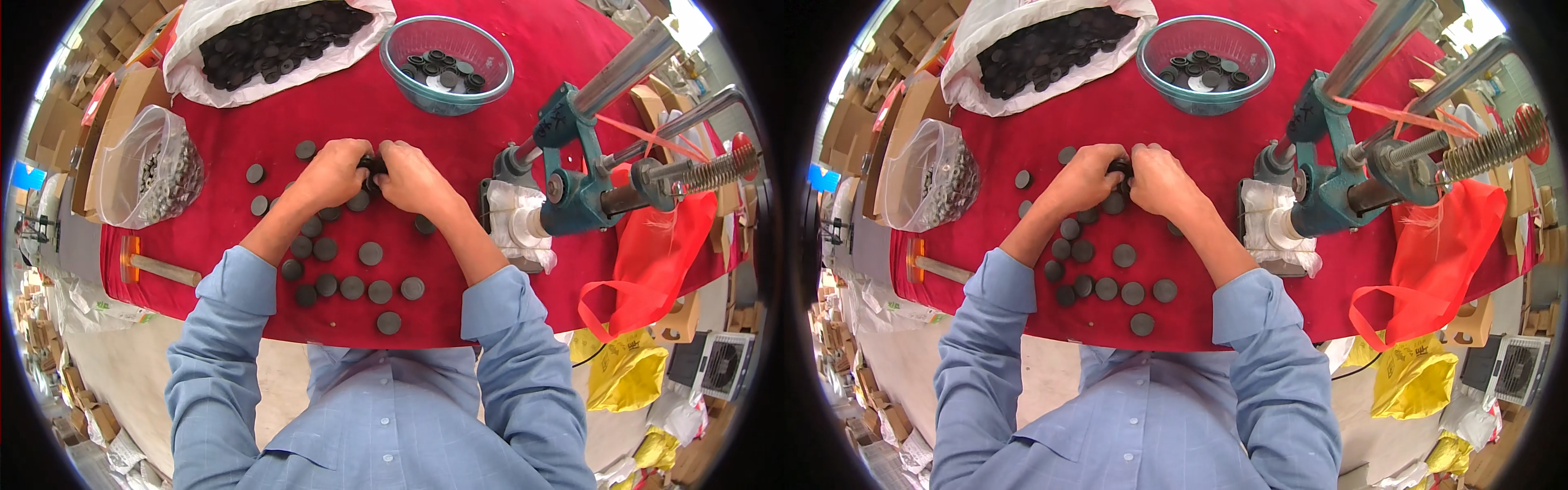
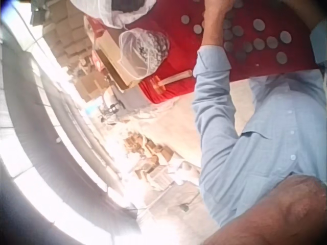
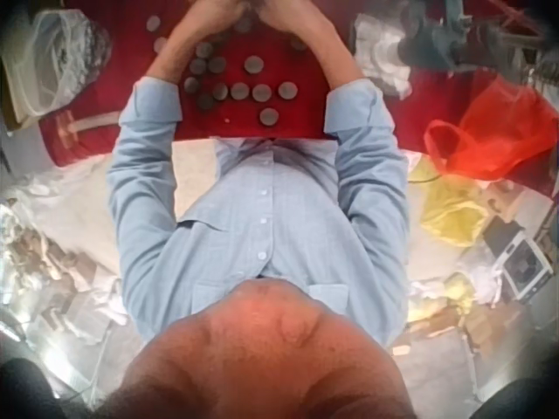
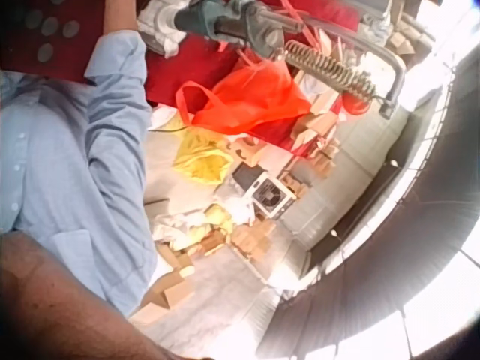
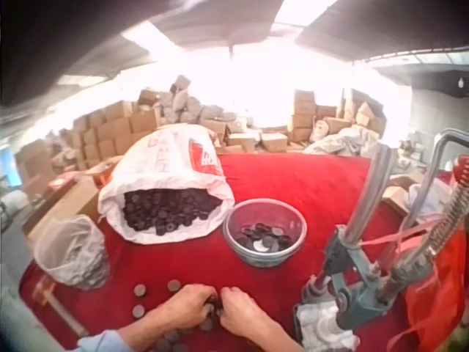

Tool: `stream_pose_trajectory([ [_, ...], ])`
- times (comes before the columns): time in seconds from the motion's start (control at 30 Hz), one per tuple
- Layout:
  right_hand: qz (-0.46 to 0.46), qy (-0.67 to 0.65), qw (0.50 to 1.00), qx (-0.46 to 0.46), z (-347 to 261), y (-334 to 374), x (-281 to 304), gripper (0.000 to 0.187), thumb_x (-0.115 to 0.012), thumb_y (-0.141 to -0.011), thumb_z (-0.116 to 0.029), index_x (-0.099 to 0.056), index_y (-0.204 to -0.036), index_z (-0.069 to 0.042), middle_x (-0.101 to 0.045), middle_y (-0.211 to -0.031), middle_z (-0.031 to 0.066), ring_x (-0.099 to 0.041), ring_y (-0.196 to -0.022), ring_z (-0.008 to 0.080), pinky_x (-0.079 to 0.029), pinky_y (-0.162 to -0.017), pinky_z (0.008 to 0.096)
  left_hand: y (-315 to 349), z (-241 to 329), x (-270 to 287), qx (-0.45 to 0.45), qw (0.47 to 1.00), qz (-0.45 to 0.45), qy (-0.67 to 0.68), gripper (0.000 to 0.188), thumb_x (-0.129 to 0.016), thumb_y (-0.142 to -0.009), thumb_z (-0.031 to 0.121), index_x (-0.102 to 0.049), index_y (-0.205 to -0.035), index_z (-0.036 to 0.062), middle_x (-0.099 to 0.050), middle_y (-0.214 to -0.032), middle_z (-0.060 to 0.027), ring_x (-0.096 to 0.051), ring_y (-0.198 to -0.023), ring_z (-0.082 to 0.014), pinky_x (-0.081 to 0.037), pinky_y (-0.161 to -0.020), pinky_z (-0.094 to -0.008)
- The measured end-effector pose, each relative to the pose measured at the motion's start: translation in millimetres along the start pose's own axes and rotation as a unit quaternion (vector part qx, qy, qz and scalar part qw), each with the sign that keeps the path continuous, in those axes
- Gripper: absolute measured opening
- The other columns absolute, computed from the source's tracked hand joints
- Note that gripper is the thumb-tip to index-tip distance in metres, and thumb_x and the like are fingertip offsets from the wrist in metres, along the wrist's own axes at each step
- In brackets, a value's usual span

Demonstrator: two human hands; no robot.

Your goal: The person assembles small circular magnets with metal rings by hand on a red table. They pick up the components, fit them together, and occasionally use a rubber mallet to tap the assembled units. The person also organizes the finished items into neat rows on the table.

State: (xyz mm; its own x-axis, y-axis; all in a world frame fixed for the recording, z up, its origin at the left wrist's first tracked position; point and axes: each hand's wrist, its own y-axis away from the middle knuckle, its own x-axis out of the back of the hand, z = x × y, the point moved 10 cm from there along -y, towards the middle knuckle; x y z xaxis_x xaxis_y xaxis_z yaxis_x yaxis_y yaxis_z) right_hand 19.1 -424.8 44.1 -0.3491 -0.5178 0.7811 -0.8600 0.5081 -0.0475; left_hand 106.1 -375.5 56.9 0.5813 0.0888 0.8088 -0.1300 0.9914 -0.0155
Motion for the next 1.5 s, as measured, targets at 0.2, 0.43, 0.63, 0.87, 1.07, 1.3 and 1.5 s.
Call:
stream_pose_trajectory([
  [0.2,0.063,-0.023,0.998,0.000,4.1,7.4,3.2,0.023,-0.067,-0.087,0.001,-0.063,-0.109,0.007,-0.068,-0.110,0.0344,-0.070,-0.103,0.0506,-0.059,-0.090,0.0562,-1.2,7.1,2.5,0.004,0.999,0.015,0.028,0.023,-0.061,-0.089,-0.003,-0.065,-0.112,-0.0064,-0.073,-0.093,-0.0213,-0.075,-0.084,-0.0310,-0.058,-0.078,-0.0430],
  [0.43,0.035,0.010,0.999,0.005,-8.9,26.4,6.1,0.028,-0.072,-0.085,-0.001,-0.062,-0.110,0.005,-0.067,-0.110,0.0282,-0.070,-0.102,0.0477,-0.059,-0.088,0.0562,15.7,1.1,-0.6,0.006,0.999,-0.034,0.006,0.030,-0.076,-0.082,0.010,-0.069,-0.109,-0.0034,-0.071,-0.104,-0.0209,-0.068,-0.103,-0.0365,-0.054,-0.090,-0.0458],
  [0.63,0.062,0.004,0.998,0.033,-9.7,25.2,3.9,0.031,-0.076,-0.082,0.000,-0.063,-0.110,0.006,-0.067,-0.109,0.0299,-0.072,-0.098,0.0468,-0.062,-0.084,0.0524,10.5,17.1,-2.5,0.009,0.999,-0.037,0.002,0.039,-0.082,-0.079,0.010,-0.062,-0.111,-0.0022,-0.070,-0.106,-0.0210,-0.066,-0.107,-0.0397,-0.052,-0.093,-0.0483],
  [0.87,0.056,0.013,0.998,0.007,-7.9,25.2,-1.3,0.032,-0.076,-0.082,0.000,-0.064,-0.110,0.008,-0.068,-0.107,0.0304,-0.073,-0.095,0.0473,-0.062,-0.083,0.0524,12.9,0.7,-9.9,0.023,0.999,-0.025,0.024,0.041,-0.081,-0.081,0.009,-0.061,-0.116,-0.0014,-0.068,-0.102,-0.0198,-0.066,-0.102,-0.0365,-0.052,-0.088,-0.0469],
  [1.07,0.068,0.021,0.997,0.017,-8.2,29.4,-4.3,0.031,-0.075,-0.084,-0.001,-0.063,-0.111,0.008,-0.067,-0.109,0.0307,-0.074,-0.095,0.0463,-0.062,-0.083,0.0526,9.0,2.6,-13.4,0.054,0.995,-0.079,-0.028,0.042,-0.079,-0.083,0.011,-0.061,-0.118,-0.0031,-0.069,-0.105,-0.0220,-0.068,-0.102,-0.0374,-0.052,-0.088,-0.0471],
  [1.3,0.174,0.031,0.984,0.019,-32.9,40.2,59.4,0.033,-0.078,-0.083,-0.003,-0.062,-0.110,0.005,-0.062,-0.110,0.0275,-0.074,-0.095,0.0447,-0.064,-0.082,0.0494,-4.5,51.4,29.2,-0.055,0.996,-0.020,0.073,0.031,-0.073,-0.085,0.002,-0.058,-0.112,0.0020,-0.068,-0.091,-0.0194,-0.071,-0.087,-0.0331,-0.054,-0.078,-0.0430],
  [1.5,0.483,0.228,0.845,0.031,-45.4,17.9,205.0,0.021,-0.067,-0.089,-0.008,-0.062,-0.107,0.002,-0.064,-0.102,0.0247,-0.071,-0.088,0.0410,-0.058,-0.079,0.0496,-95.3,163.3,107.2,-0.264,0.955,0.131,0.027,0.024,-0.061,-0.093,0.005,-0.051,-0.114,-0.0009,-0.063,-0.097,-0.0268,-0.065,-0.094,-0.0428,-0.051,-0.082,-0.0480],
])
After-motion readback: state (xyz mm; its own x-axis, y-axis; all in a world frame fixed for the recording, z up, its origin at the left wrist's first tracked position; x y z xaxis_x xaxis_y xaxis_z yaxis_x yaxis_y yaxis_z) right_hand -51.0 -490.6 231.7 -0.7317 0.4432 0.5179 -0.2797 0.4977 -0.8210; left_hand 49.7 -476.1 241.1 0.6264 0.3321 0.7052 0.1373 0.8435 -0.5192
